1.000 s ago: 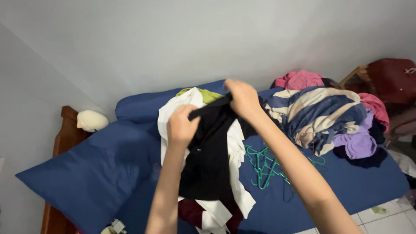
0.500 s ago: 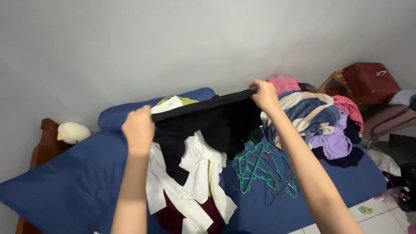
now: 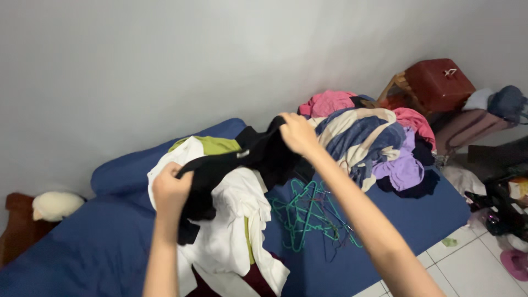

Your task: The person picks up a black garment from a pile of clothes on a bed and places it onto a red hanger. They then proceed to button the garment while it is on the hanger, working from the top down.

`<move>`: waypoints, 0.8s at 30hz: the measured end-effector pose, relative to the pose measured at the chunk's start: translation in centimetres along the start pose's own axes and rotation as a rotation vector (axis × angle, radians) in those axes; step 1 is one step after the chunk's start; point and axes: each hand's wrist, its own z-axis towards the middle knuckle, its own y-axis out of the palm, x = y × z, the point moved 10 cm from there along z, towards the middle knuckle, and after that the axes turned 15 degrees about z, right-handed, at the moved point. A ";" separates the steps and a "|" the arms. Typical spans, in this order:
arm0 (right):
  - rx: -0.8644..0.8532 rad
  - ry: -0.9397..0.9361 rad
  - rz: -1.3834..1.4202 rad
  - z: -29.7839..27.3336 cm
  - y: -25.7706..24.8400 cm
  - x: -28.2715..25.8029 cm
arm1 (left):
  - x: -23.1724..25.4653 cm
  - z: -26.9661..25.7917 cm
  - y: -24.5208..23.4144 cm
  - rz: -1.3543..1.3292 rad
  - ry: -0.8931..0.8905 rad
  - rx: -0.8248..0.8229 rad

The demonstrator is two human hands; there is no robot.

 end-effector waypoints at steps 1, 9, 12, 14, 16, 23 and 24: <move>-0.005 0.030 -0.026 0.1 0.8 -0.2 | 0.4 0.0 1.7 -0.043 0.002 0.014; -0.653 0.486 0.811 -5.2 13.7 6.3 | 6.1 -4.9 22.5 -0.020 0.102 -0.316; -0.693 0.609 0.645 -7.6 12.8 13.6 | 5.1 -7.5 29.4 -0.094 0.130 -0.416; -0.548 0.665 0.531 -8.1 10.5 19.8 | 5.3 -8.7 32.7 -0.135 0.167 -0.460; -0.369 0.612 0.473 -9.0 7.3 24.9 | 6.2 -9.4 35.1 -0.158 0.148 -0.496; -0.283 0.561 -0.062 -18.0 2.9 34.9 | 9.0 -14.6 42.4 -0.156 0.061 -0.586; -0.299 0.595 -0.117 -19.4 3.1 35.7 | 9.1 -15.6 43.4 -0.174 0.061 -0.587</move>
